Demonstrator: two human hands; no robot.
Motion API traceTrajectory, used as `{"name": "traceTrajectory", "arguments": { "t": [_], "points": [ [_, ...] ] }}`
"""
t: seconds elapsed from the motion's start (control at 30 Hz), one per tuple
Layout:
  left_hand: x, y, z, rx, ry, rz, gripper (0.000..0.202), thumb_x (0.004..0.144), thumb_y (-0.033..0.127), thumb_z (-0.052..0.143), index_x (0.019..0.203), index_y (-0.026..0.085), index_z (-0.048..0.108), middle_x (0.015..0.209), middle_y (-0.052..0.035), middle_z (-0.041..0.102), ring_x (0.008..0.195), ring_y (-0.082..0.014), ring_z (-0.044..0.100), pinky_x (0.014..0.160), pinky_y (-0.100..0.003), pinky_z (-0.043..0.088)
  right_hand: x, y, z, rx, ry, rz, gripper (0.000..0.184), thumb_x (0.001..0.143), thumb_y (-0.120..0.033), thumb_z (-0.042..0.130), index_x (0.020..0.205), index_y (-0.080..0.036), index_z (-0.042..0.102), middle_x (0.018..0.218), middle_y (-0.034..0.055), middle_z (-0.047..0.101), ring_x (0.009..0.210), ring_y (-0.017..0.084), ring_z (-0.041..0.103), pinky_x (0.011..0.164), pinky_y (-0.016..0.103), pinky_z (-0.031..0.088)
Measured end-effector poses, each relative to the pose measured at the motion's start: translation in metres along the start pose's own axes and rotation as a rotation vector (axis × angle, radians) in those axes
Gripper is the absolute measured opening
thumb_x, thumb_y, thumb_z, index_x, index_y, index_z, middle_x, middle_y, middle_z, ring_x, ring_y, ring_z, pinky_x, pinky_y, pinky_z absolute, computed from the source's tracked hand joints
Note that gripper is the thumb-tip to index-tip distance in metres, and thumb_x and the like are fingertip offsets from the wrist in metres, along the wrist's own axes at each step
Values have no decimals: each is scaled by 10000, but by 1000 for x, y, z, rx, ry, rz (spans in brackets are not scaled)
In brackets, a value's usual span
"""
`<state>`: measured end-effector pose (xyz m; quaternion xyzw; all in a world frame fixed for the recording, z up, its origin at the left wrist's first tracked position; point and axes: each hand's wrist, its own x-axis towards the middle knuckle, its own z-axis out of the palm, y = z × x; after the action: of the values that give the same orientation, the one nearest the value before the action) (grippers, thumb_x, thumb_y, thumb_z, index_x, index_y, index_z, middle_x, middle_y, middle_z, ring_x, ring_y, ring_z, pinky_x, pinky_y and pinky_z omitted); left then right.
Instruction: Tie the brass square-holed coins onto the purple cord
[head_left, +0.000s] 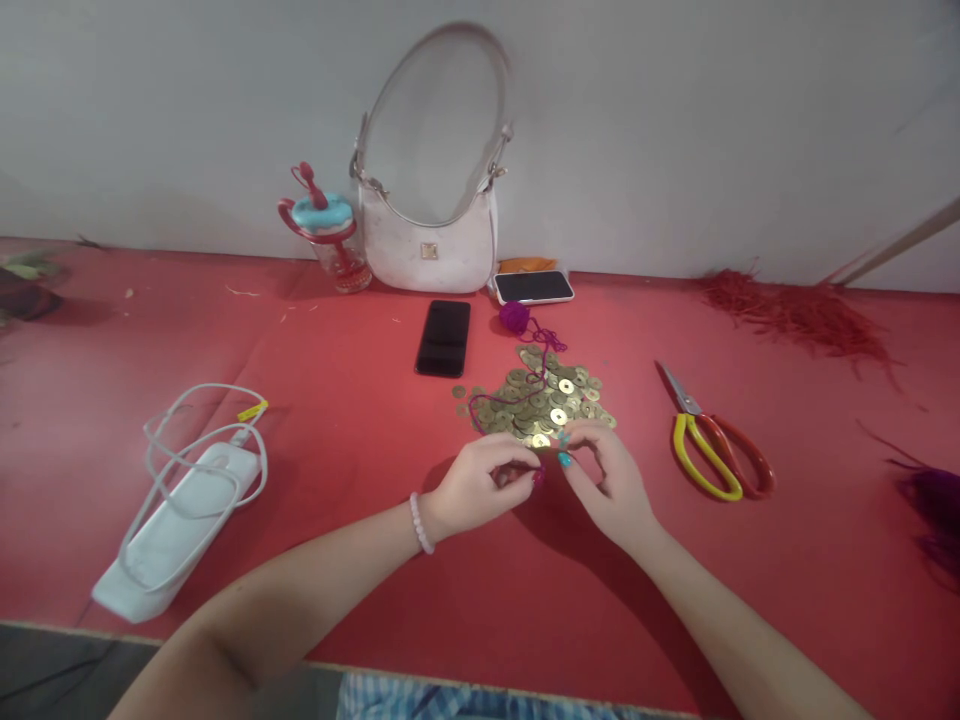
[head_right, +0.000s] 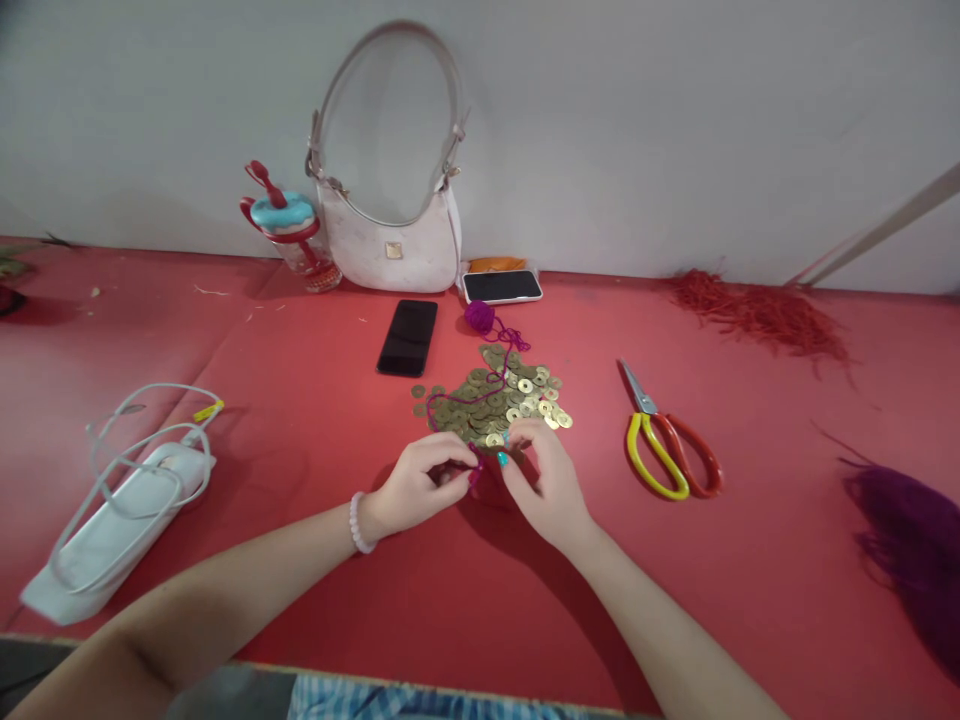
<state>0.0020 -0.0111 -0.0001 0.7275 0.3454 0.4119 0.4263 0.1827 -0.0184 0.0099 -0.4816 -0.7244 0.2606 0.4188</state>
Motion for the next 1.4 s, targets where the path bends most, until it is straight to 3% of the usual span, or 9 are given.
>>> {"name": "traceTrajectory", "arguments": {
  "t": [0.13, 0.23, 0.47, 0.7, 0.97, 1.1, 1.27, 1.4],
  "points": [
    [1, 0, 0, 16, 34, -3, 127, 719, 108, 511, 799, 138, 605, 693, -17, 516, 544, -68, 436, 518, -181, 392, -2, -10, -2, -22, -137, -73, 49, 801, -199, 458, 753, -209, 460, 696, 18, 507, 646, 148, 496, 593, 269, 440],
    [1, 0, 0, 40, 29, 4, 128, 705, 95, 511, 783, 146, 599, 686, -12, 515, 554, -74, 438, 525, -186, 389, -4, -16, 0, -58, -266, -67, 48, 793, -247, 484, 766, -207, 487, 706, 22, 557, 628, 144, 520, 578, 255, 447],
    [1, -1, 1, 16, 48, -6, 116, 709, 110, 521, 791, 151, 592, 684, -8, 511, 543, -72, 441, 518, -184, 392, -1, -13, 3, -50, -249, -24, 113, 799, -154, 434, 762, -208, 526, 725, 23, 598, 653, 140, 561, 614, 250, 466],
    [0, 0, 2, 41, 48, -44, 147, 703, 113, 525, 809, 152, 619, 698, -11, 530, 540, -67, 445, 515, -178, 392, -2, -13, 0, -34, -347, -93, 134, 760, -110, 426, 713, -204, 508, 664, 8, 543, 605, 125, 506, 587, 244, 438],
    [1, -3, 2, 8, 63, -112, 186, 708, 102, 515, 843, 146, 635, 703, -15, 536, 530, -64, 431, 495, -175, 367, -2, -12, -2, -108, -325, -124, 110, 773, -136, 436, 741, -205, 516, 678, 14, 555, 618, 132, 524, 588, 245, 453],
    [3, -2, 0, -49, 59, -135, 181, 709, 104, 517, 833, 136, 645, 665, -4, 506, 521, -59, 411, 475, -169, 336, -1, -8, -4, -193, -235, -190, 119, 773, -133, 443, 799, -210, 530, 750, 33, 610, 688, 153, 576, 639, 274, 478],
    [5, 5, -4, -152, 37, -217, 155, 733, 167, 534, 826, 128, 652, 610, 19, 459, 468, -41, 375, 447, -169, 320, 0, 3, -8, -239, -92, -188, 133, 784, -119, 455, 854, -207, 527, 817, 47, 639, 758, 161, 607, 677, 278, 493],
    [6, 7, -5, -256, 56, -325, 173, 753, 255, 545, 820, 127, 641, 576, 30, 462, 397, -25, 351, 395, -168, 313, -1, 4, -9, -256, -103, -224, 153, 789, -106, 466, 878, -209, 534, 808, 36, 646, 735, 146, 609, 661, 257, 490]
  ]
}}
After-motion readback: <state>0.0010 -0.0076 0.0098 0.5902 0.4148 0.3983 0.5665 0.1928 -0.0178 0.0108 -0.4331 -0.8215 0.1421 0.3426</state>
